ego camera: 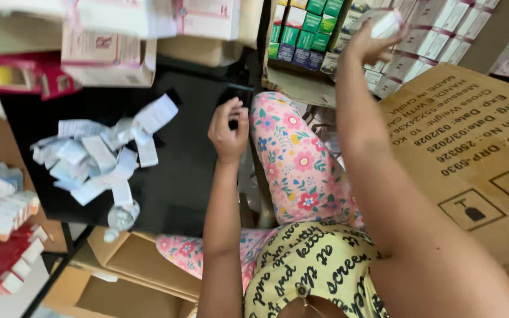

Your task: The person sits cross-legged and repeatedly picks small clear bottles from a cardboard box, places them into small white boxes, and stacks the closed boxes on a nearby shelf. The person handles bottles and boxes one at a time throughout the clip.

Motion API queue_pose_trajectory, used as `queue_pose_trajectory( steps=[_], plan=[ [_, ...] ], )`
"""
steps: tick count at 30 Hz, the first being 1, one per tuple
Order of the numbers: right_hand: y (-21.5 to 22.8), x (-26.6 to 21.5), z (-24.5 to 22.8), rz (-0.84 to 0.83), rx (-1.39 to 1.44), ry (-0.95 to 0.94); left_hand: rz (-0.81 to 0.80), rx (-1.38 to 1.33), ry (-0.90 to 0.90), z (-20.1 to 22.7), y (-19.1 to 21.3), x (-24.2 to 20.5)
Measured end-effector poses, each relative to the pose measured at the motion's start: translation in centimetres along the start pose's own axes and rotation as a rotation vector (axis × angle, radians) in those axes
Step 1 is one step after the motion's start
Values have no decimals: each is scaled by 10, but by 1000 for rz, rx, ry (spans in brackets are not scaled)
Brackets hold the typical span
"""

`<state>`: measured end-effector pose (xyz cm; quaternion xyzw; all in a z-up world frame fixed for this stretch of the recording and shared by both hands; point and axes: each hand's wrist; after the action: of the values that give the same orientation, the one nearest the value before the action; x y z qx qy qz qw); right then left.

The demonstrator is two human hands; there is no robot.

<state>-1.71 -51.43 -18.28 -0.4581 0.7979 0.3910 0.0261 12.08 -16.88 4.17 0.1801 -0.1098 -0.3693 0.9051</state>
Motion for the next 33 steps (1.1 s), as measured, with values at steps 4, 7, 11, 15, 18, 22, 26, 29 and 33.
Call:
queue_pose_trajectory(
  steps=[4, 7, 11, 15, 18, 22, 26, 29, 33],
  plan=[
    [7, 76, 10, 45, -419, 174, -59, 16, -11, 4, 2, 6],
    [43, 127, 21, -80, -396, 269, -64, -53, 10, 7, 0, 8],
    [76, 153, 44, -172, -198, 328, -57, -23, 2, 4, -3, 6],
    [85, 130, 73, -270, -490, 421, -67, -6, 3, 2, -1, 7],
    [98, 92, 87, 98, -935, 799, -68, 9, -13, 4, -1, 9],
    [106, 51, 80, -233, -1095, 195, -62, 3, -4, 6, -2, 11],
    [115, 48, 69, -345, -1262, 149, -59, 28, -13, 7, -4, 11],
    [115, 65, 74, -331, -1517, 216, -53, 29, -9, 8, -2, 11],
    [119, 96, 96, -414, -1596, 554, -47, 21, -5, 7, -4, 11]
  ],
)
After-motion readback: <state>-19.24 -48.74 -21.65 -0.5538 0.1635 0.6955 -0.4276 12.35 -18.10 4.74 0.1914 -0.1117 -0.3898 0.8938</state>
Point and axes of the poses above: each hand's wrist, its own x-axis towards the middle knuckle, its own y-axis out of the back of the hand, z = x × y, and after that the axes turned 11 degrees about -z, right-handed
